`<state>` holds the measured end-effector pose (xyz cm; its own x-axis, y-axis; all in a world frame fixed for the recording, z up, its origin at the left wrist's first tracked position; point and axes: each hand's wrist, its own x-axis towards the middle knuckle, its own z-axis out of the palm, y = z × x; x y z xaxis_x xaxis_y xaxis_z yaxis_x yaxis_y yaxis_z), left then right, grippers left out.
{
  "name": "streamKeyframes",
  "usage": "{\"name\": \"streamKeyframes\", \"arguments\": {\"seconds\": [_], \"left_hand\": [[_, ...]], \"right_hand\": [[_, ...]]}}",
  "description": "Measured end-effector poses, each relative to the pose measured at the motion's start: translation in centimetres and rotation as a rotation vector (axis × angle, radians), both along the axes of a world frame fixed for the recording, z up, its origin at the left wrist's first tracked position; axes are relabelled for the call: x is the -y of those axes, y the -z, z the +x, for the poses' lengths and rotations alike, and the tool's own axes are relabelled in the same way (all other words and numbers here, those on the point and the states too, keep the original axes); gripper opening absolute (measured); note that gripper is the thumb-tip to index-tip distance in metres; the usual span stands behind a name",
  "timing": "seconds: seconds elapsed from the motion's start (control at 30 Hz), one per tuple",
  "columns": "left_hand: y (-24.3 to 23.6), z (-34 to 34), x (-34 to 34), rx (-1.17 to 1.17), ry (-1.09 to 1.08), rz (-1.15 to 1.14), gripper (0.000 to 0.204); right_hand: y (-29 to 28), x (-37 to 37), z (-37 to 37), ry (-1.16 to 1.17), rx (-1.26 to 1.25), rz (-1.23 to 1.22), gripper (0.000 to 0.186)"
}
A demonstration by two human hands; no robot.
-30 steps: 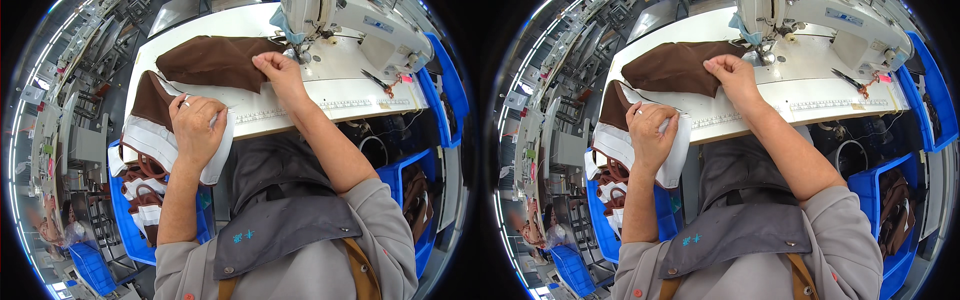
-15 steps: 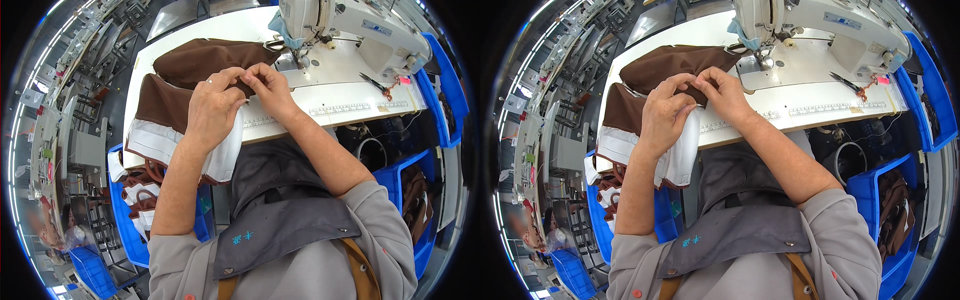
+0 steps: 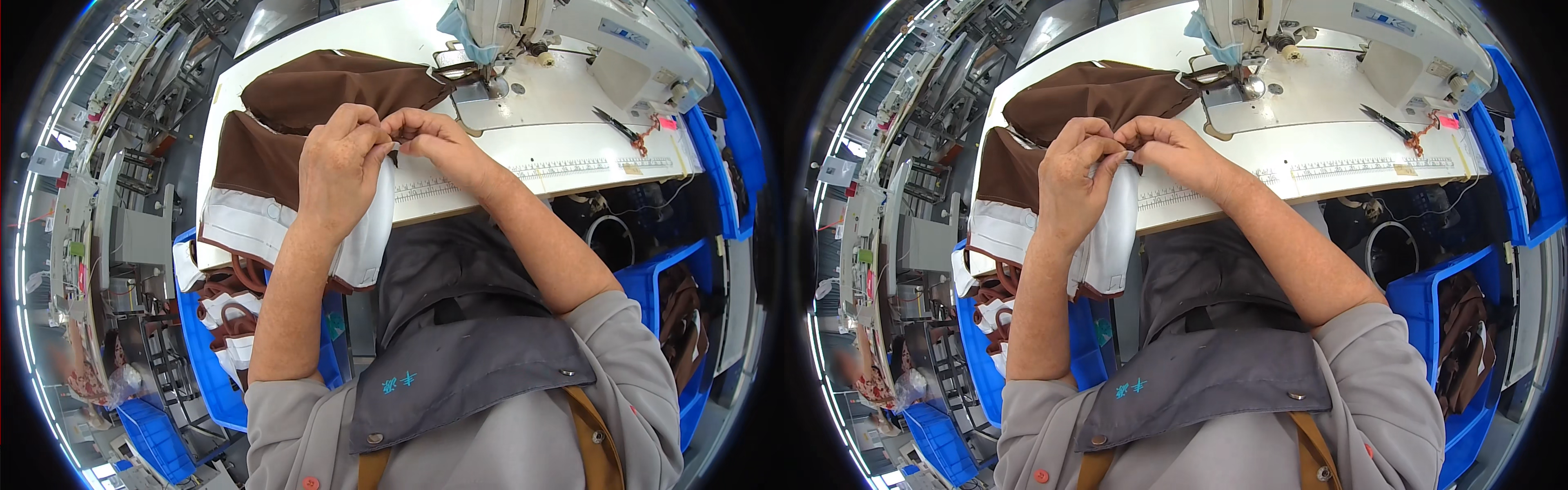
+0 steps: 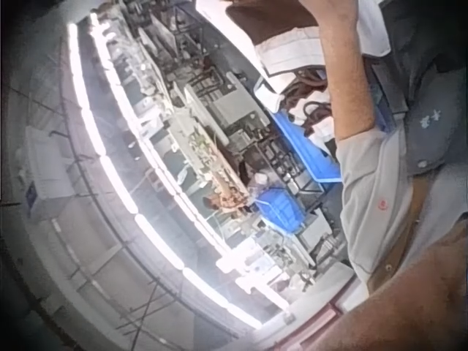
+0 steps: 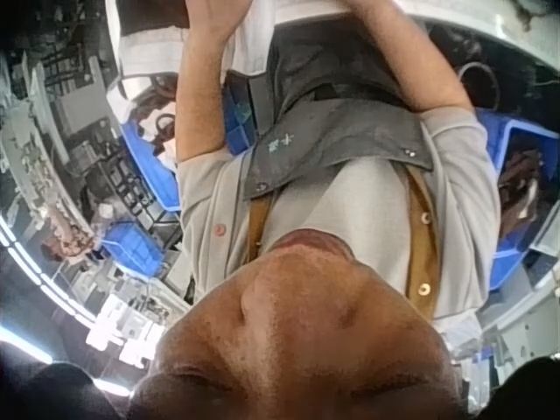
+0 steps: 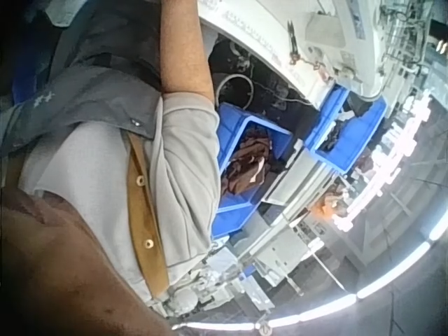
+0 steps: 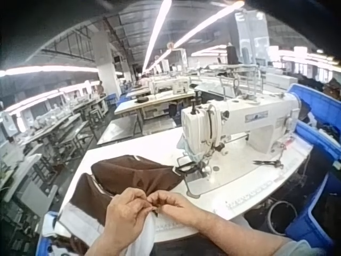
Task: Sewing fabric or leather parts for bags using an industrial sewing machine.
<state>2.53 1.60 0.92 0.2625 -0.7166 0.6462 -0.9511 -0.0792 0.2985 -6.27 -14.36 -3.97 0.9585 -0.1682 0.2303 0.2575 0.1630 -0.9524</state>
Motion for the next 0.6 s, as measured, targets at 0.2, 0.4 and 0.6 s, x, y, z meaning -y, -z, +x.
{"name": "streamKeyframes", "arguments": {"seconds": [0.2, 0.4, 0.6], "left_hand": [[-0.1, -0.1, -0.3, -0.051, -0.020, 0.027, 0.007], [-1.0, -0.4, -0.7, 0.030, 0.006, 0.067, 0.028], [-2.6, 0.4, -2.4, 0.124, -0.093, 0.350, 0.048]], "right_hand": [[0.4, -0.4, 0.4, -0.012, 0.002, -0.138, 0.012], [1.5, -0.1, 1.1, 0.038, 0.021, -0.026, 0.005], [1.6, -0.2, 0.7, 0.134, 0.130, -0.144, 0.008]]}}
